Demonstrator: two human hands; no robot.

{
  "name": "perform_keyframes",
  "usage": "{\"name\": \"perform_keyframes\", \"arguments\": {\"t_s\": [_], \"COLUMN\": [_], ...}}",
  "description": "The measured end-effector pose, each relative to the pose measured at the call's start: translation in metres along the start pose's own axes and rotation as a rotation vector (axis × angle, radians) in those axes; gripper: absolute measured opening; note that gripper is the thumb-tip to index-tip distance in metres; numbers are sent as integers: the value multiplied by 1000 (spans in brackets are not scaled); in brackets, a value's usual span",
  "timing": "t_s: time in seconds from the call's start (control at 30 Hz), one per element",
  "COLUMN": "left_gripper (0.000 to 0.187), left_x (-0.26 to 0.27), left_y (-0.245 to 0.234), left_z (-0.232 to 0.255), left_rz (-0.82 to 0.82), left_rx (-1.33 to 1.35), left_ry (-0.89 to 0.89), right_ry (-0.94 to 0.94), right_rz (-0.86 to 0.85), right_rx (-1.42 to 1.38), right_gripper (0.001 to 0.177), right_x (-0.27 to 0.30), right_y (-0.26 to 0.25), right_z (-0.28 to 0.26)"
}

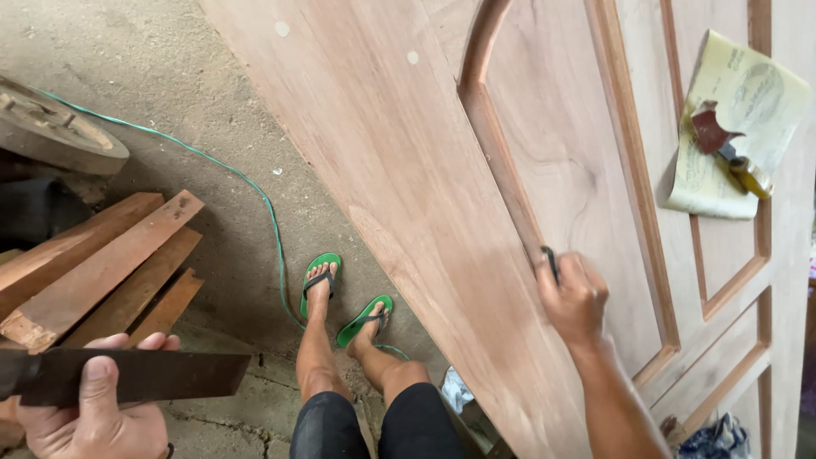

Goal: The person uses a metal scraper to smooth the edges of a wooden door, then switches to a sanding block to sand the flat surfaces and grooves. The person moves around the door, adjusting their position to reach different areas.

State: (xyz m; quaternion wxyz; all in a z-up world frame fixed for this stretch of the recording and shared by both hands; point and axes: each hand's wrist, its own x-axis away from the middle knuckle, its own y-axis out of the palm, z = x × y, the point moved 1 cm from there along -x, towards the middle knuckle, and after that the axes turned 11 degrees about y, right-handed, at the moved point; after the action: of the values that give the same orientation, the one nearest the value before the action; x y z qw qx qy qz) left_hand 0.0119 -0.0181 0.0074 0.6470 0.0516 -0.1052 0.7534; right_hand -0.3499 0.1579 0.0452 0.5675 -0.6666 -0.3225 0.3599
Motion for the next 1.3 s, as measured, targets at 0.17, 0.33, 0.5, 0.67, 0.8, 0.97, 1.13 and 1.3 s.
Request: {"name": "perform_keyframes", "arguments": {"t_s": [0.17,0.33,0.5,0.67,0.8,0.97,1.13,1.3], "left_gripper": [19,15,25,28,19,22,20,23], "left_x": [-1,13,27,34,46,70,107,130], "left_y": [6,28,35,32,34,42,60,61], "left_z": [-4,5,-2,-11,-5,-7,1,-1], "left_rz": [-15,-87,-146,-166,-143,-178,-327,-397], "left_rx": [37,-59,3,41,-9,-4,-54,35], "left_ry": [18,51,97,112,67,66,214,220], "right_ry": [-62,-111,-77,5,9,-53,-60,-33], "right_rz": [2,109,-20,-88,-95,-11,19,-11], "right_rx": [-66,-199,-158,210,201,76,32,-32], "right_gripper": [24,31,15,17,34,11,16,10], "right_x": [-74,-139,-43,111,141,64,-7,85], "right_y": [20,43,11,-21,-26,-5,2,-23], "right_z": [-28,-45,0,76,94,61,32,81]}}
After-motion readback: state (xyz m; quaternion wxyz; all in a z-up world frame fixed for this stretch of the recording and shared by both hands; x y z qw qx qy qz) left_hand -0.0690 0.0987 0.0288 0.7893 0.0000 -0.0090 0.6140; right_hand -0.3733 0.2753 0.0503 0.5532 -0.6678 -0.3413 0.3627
